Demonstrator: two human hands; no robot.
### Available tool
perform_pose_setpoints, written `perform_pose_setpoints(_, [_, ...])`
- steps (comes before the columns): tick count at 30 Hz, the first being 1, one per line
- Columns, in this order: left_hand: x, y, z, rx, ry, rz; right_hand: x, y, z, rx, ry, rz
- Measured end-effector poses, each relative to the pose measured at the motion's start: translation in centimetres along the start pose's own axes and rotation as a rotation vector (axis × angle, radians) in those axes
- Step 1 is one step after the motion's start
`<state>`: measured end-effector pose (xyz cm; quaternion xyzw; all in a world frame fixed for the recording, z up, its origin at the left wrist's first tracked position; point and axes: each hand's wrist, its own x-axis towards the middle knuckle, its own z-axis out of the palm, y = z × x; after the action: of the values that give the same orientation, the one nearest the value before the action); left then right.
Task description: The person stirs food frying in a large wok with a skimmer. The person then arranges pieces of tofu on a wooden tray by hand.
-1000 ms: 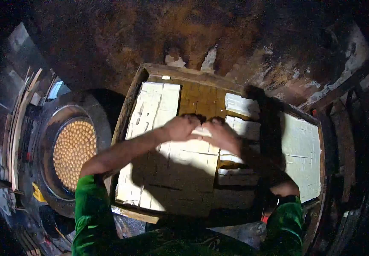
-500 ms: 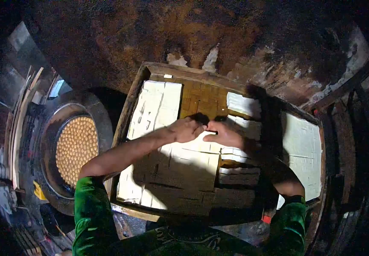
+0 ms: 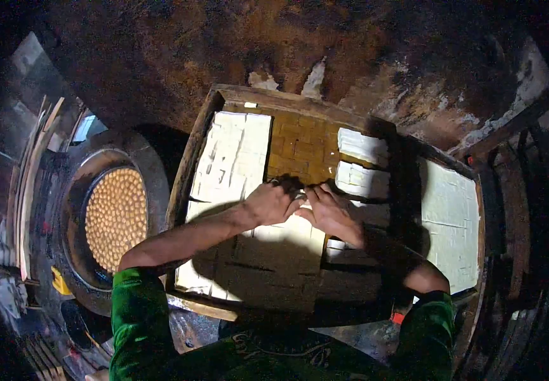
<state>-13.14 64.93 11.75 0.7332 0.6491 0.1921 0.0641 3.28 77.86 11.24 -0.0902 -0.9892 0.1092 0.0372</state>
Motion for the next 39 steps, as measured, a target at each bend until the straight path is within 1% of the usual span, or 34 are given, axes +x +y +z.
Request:
perform_pose_setpoints(1, [0.1,0.0,0.0,0.045,-0.084,-0.054,0.4,-0.3,-1.1,0.057,-0.1,0.07])
perform_pose_setpoints(2, [0.5,-0.2,-0.2,0.048,-0.081,-0.053,1.1,-0.4,-1.8,0.114,-0.199,0.139])
perform_pose_setpoints(3, [1.1,-0.4,-0.5,0.002,-0.142,-0.142,1.8,0.2,-2.0,0.112,-0.196,0.135])
perform_pose_setpoints(4, [1.7,-0.9,-0.8,-0.046,-0.205,-0.229,2.4,1.3,-1.6,0.348,-0.208,0.134])
perform_pose_setpoints(5, [2.2,-1.6,-1.2,-0.214,-0.31,-0.296,2.8,2.3,-1.0,0.586,-0.22,0.135])
perform_pose_setpoints(6, [2.2,-1.5,-1.6,-0.309,-0.238,-0.305,2.9,3.9,1.3,0.627,-0.15,0.117])
perform_pose_setpoints(8, [2.8,-5.1,3.0,-0.231,-0.339,-0.225,2.6,3.8,1.3,0.539,-0.102,0.074])
perform_pose_setpoints(9, [2.4,-4.4,2.1,-0.233,-0.334,-0.229,2.4,3.0,0.5,0.536,-0.106,0.07])
perform_pose_setpoints(11, [1.4,-1.8,-0.9,-0.173,-0.338,-0.203,1.7,0.6,-1.8,0.491,-0.167,0.154])
perform_pose_setpoints(12, [0.4,-1.5,0.2,-0.019,-0.199,-0.096,0.9,0.1,-1.0,0.298,0.006,0.063])
perform_pose_setpoints(14, [-1.6,-0.3,0.8,0.316,0.044,0.135,-0.4,-1.4,-0.7,0.057,0.141,-0.052])
perform_pose_setpoints(15, [-2.2,0.2,0.7,0.357,0.17,0.207,-1.0,-1.3,-0.8,-0.031,0.214,-0.188])
perform_pose_setpoints(16, [-2.5,0.2,0.9,0.301,0.168,0.183,-0.8,-1.3,-0.6,-0.032,0.229,-0.234])
perform_pose_setpoints(18, [-1.2,-0.8,0.9,0.225,0.153,0.127,0.1,-0.4,-0.5,0.095,-0.002,-0.02])
perform_pose_setpoints(19, [0.0,-0.6,-0.3,0.03,-0.054,-0.085,1.6,-0.1,-0.5,0.248,-0.143,0.208])
perform_pose_setpoints(20, [1.9,0.0,-3.6,-0.074,-0.356,-0.263,2.7,1.1,-2.0,0.502,-0.252,0.218])
perform_pose_setpoints(21, [2.7,-1.2,-3.2,-0.18,-0.296,-0.285,3.2,2.7,-1.5,0.574,-0.195,0.145])
perform_pose_setpoints(22, [3.1,-1.8,-3.1,-0.283,-0.232,-0.309,4.0,2.8,-1.9,0.643,-0.137,0.067])
perform_pose_setpoints(23, [3.1,-2.1,-2.7,-0.283,-0.229,-0.311,3.7,3.0,-2.6,0.764,-0.188,0.109])
perform_pose_setpoints(25, [3.1,-2.1,-2.4,-0.412,-0.19,-0.298,3.3,2.7,-2.9,0.8,-0.223,0.071])
perform_pose_setpoints(26, [2.8,-2.0,-1.8,-0.412,-0.19,-0.297,3.0,2.5,-3.0,0.836,-0.251,0.032])
perform_pose_setpoints(28, [2.0,-1.0,-1.3,-0.352,-0.2,-0.246,2.2,1.9,-1.9,0.857,-0.295,0.034])
perform_pose_setpoints(29, [1.6,-0.8,-1.2,-0.363,-0.341,-0.341,1.6,1.7,-1.6,0.854,-0.283,0.056])
perform_pose_setpoints(30, [1.1,0.2,-1.9,-0.395,-0.269,-0.324,1.2,0.7,-2.4,0.854,-0.273,0.077])
perform_pose_setpoints(31, [1.2,0.8,-2.9,-0.329,-0.376,-0.359,1.0,-0.3,-3.1,0.799,-0.192,0.051])
perform_pose_setpoints(32, [1.4,1.4,-3.8,-0.264,-0.482,-0.394,1.0,-0.5,-3.3,0.802,-0.194,0.051])
perform_pose_setpoints(33, [1.3,0.7,-2.7,-0.265,-0.483,-0.395,1.1,-0.7,-3.4,0.62,-0.258,0.142])
perform_pose_setpoints(34, [1.1,-0.6,-0.6,-0.195,-0.304,-0.266,1.1,-0.8,-3.4,0.436,-0.321,0.231])
perform_pose_setpoints(35, [0.8,-1.3,0.6,-0.125,-0.127,-0.135,0.9,-0.7,-3.1,0.437,-0.326,0.232])
perform_pose_setpoints(36, [0.7,-0.9,-0.1,-0.128,-0.126,-0.134,0.8,-0.4,-2.6,0.375,-0.17,0.101])
perform_pose_setpoints(37, [0.6,-0.3,-1.2,-0.203,-0.197,-0.149,0.7,-0.2,-2.1,0.31,-0.015,-0.03])
perform_pose_setpoints(38, [0.6,0.2,-2.3,-0.276,-0.268,-0.161,0.3,-0.3,-1.2,0.307,-0.015,-0.03])
perform_pose_setpoints(39, [0.6,-1.2,0.6,-0.254,-0.337,-0.138,-0.6,-0.9,0.1,0.183,-0.016,-0.023])
